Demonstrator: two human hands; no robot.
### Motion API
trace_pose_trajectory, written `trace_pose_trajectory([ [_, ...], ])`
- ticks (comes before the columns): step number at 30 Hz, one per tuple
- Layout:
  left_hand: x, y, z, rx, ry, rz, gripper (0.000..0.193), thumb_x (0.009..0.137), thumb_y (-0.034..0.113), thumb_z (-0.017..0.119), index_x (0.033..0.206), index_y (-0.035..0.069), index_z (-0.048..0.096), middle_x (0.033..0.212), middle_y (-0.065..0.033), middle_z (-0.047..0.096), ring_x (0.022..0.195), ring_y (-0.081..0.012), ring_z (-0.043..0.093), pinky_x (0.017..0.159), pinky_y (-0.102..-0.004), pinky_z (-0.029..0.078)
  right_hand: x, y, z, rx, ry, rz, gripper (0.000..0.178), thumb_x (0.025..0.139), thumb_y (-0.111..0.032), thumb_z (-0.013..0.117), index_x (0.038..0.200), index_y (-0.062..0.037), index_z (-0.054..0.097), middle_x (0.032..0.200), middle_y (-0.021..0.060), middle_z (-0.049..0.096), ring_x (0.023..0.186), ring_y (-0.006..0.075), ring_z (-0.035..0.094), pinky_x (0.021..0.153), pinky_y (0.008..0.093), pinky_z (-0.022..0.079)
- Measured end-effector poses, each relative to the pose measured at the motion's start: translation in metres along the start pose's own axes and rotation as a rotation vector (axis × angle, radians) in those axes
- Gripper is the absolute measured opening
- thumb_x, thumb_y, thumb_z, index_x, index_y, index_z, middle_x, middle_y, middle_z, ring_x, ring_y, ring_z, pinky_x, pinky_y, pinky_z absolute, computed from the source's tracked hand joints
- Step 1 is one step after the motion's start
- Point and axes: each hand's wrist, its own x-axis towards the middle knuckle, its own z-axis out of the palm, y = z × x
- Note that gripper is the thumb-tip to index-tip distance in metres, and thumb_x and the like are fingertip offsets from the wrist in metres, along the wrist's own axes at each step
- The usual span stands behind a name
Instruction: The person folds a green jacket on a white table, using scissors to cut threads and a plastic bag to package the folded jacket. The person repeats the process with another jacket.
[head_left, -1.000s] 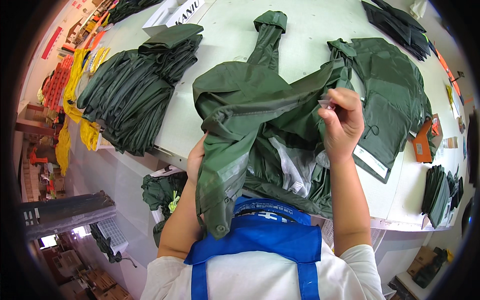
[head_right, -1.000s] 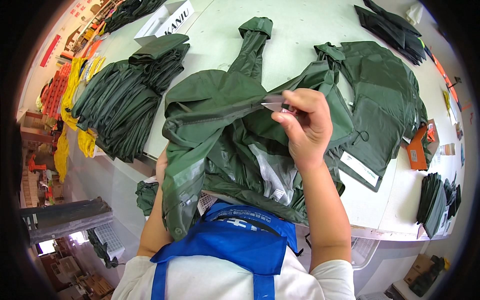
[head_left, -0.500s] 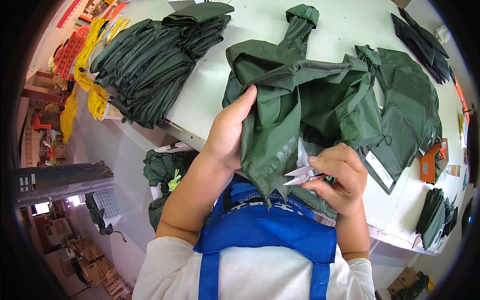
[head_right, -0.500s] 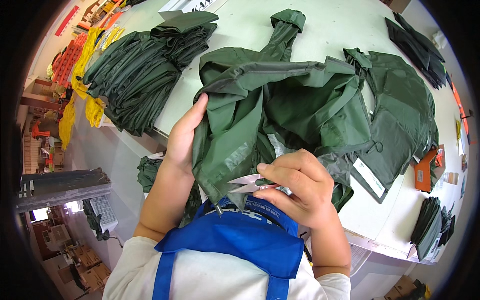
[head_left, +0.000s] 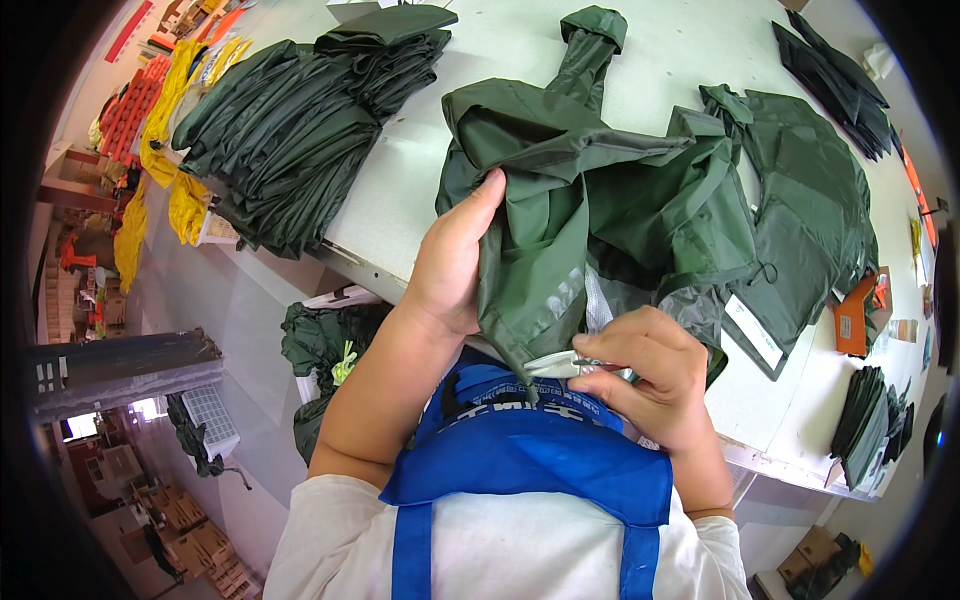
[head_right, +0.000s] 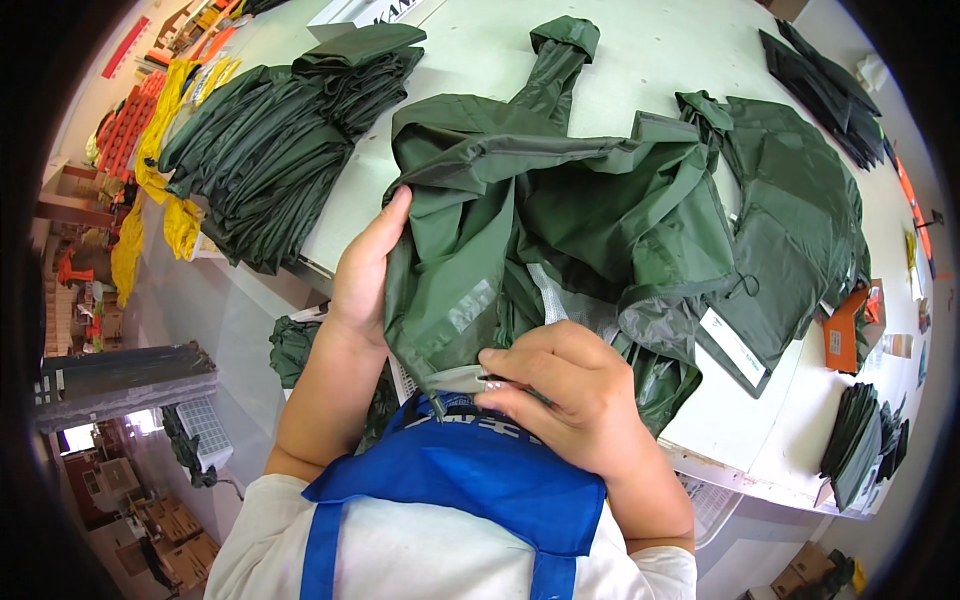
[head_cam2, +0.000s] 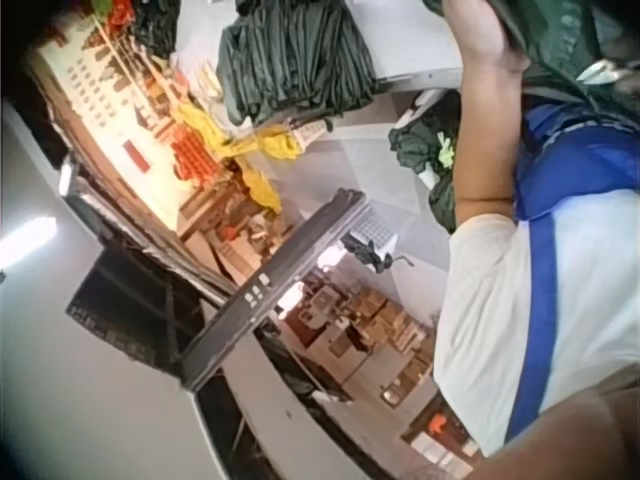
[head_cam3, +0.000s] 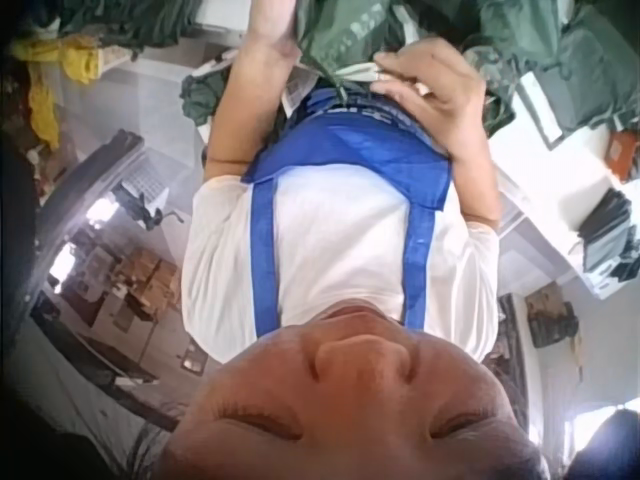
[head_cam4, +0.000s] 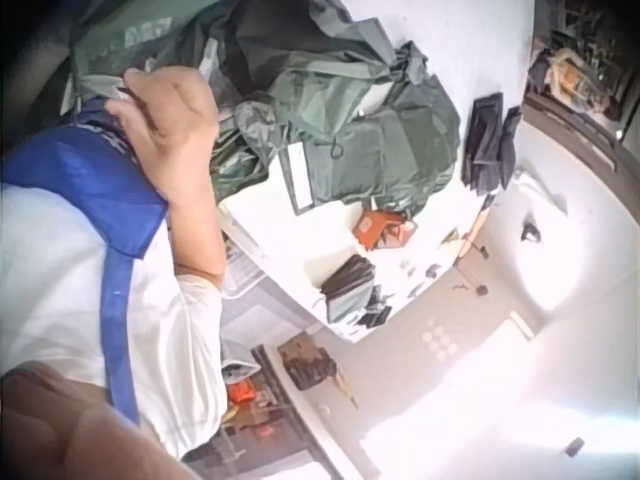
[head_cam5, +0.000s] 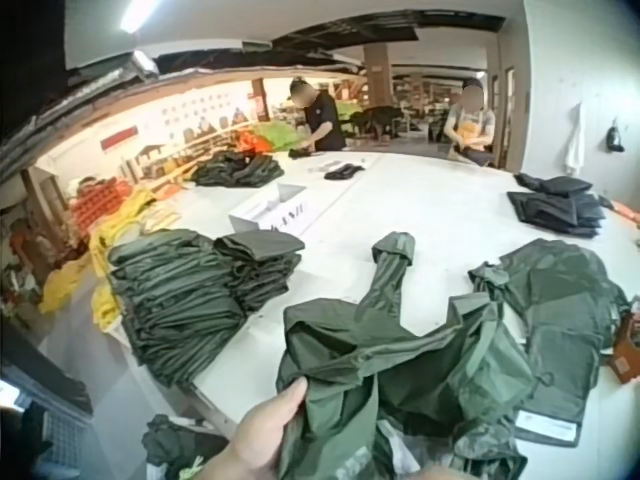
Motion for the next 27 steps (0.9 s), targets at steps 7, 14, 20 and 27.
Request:
trace_pose_trajectory([
  [7,0.002,-0.001,-0.003,-0.054,0.000,-0.039,0.045,0.101,0.036,0.037,0.125,0.000,0.052,0.112,-0.0131,0.064,0.095,-0.0223,0.064,0.083,-0.0356,0.053,-0.009,0.013,-0.002,0.086,0.159,0.044,0.032,0.067,-0.012,0.083,0.094,-0.0004,0.070,0.084,0.0100,0.064,0.070,0.0166,0.060,0.058,0.0251,0.050],
  [14,0.007,-0.012,-0.020,-0.268,-0.140,-0.154,0.050,0.102,0.039,0.032,0.125,0.000,0.052,0.113,-0.0133,0.063,0.096,-0.0236,0.064,0.085,-0.0381,0.052,-0.003,0.005,0.006,0.022,0.153,-0.098,0.053,0.059,-0.019,0.088,0.102,-0.0019,0.061,0.085,0.0072,0.060,0.067,0.0166,0.057,0.052,0.0262,0.042],
  [20,0.001,-0.023,-0.010,-0.112,0.055,-0.057,0.042,0.101,0.033,0.042,0.127,0.000,0.049,0.121,-0.0122,0.060,0.107,-0.0233,0.060,0.092,-0.0387,0.049,0.009,0.011,0.014,-0.109,0.261,-0.239,0.027,0.061,0.002,0.074,0.087,-0.0054,0.068,0.082,0.0083,0.061,0.067,0.0217,0.060,0.057,0.0296,0.048],
  [27,-0.023,0.007,0.029,1.739,-0.436,0.837,0.032,0.074,0.016,0.074,0.103,0.006,0.064,0.094,-0.0090,0.067,0.096,-0.0268,0.064,0.103,-0.0463,0.036,0.017,0.019,-0.009,0.334,0.120,0.192,0.016,0.071,0.011,0.062,0.084,0.0012,0.063,0.082,0.0085,0.064,0.074,0.0161,0.060,0.065,0.0266,0.047],
])
